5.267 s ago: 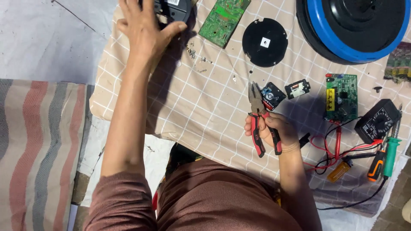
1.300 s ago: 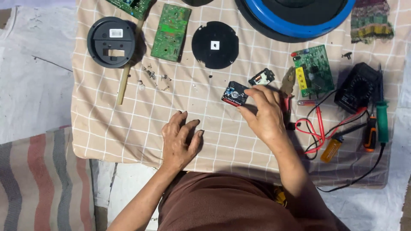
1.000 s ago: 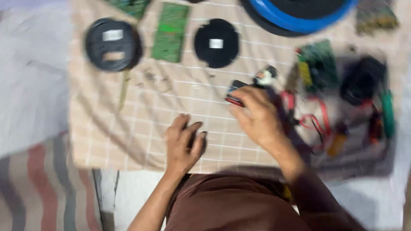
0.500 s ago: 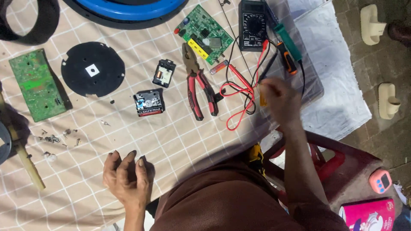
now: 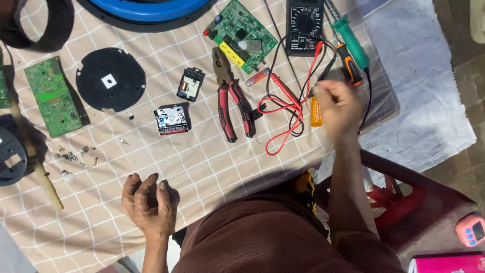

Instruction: Testing and inspecting electronic components and a clock mechanism using pliers and a multimeter.

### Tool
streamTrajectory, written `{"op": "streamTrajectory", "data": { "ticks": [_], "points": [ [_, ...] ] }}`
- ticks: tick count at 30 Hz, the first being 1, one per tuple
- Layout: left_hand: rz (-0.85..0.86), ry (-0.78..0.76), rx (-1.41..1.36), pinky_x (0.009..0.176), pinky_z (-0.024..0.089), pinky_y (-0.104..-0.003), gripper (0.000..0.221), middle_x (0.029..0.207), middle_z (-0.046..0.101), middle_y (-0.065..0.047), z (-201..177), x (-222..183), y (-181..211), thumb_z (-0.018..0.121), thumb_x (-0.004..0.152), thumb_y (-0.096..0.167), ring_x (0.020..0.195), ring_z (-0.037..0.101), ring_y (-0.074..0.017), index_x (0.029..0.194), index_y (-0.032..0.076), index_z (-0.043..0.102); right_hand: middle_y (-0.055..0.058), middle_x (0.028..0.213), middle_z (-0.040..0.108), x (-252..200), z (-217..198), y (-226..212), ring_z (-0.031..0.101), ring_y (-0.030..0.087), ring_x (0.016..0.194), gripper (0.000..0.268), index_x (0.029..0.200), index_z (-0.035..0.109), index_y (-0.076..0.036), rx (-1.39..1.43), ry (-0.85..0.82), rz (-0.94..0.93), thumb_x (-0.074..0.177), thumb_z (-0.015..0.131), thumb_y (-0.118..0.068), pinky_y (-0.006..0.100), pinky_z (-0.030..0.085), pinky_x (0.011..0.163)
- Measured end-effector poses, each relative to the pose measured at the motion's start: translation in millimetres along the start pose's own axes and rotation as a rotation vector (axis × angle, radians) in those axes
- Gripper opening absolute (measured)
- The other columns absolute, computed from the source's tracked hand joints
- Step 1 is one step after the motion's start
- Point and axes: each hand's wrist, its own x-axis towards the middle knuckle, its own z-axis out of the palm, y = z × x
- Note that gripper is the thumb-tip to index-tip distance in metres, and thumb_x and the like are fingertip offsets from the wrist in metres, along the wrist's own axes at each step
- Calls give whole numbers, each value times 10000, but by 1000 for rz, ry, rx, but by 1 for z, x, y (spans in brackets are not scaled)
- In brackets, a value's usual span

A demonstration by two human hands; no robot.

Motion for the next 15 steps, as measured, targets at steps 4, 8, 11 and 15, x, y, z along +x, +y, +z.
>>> {"op": "streamTrajectory", "data": {
  "ticks": [4,8,11,15],
  "points": [
    [-96,-21,12,1107,518,-480,191,1357,502,-163,2,-5,4,684,1050,142,1373,511,-340,1226,72,666,65,1083,771,-18,22,-30,731,168,991,160,1125,752,-81,89,-128,108,969,745,-46,284,609,939],
    [-131,-3,-9,1115,509,-441,194,1360,479,-207,3,-3,7,691,1032,110,1390,493,-323,1215,52,665,79,1043,727,-17,38,-33,711,197,919,127,1097,765,-78,-69,-136,-83,971,747,-80,304,613,816],
    [-99,0,-13,1035,544,-406,211,1357,484,-201,3,-2,5,693,1029,92,1372,507,-326,1233,47,659,94,1061,709,-8,45,-22,663,291,977,170,1119,755,-83,-271,-117,-302,950,759,-105,403,510,915],
    [-114,-16,2,1051,538,-450,228,1344,500,-181,1,-7,-4,709,1008,110,1359,544,-375,1232,94,676,136,1055,697,-3,52,-10,602,379,991,226,1140,745,-80,-381,-126,-380,914,752,-88,466,476,928]
  ]
}}
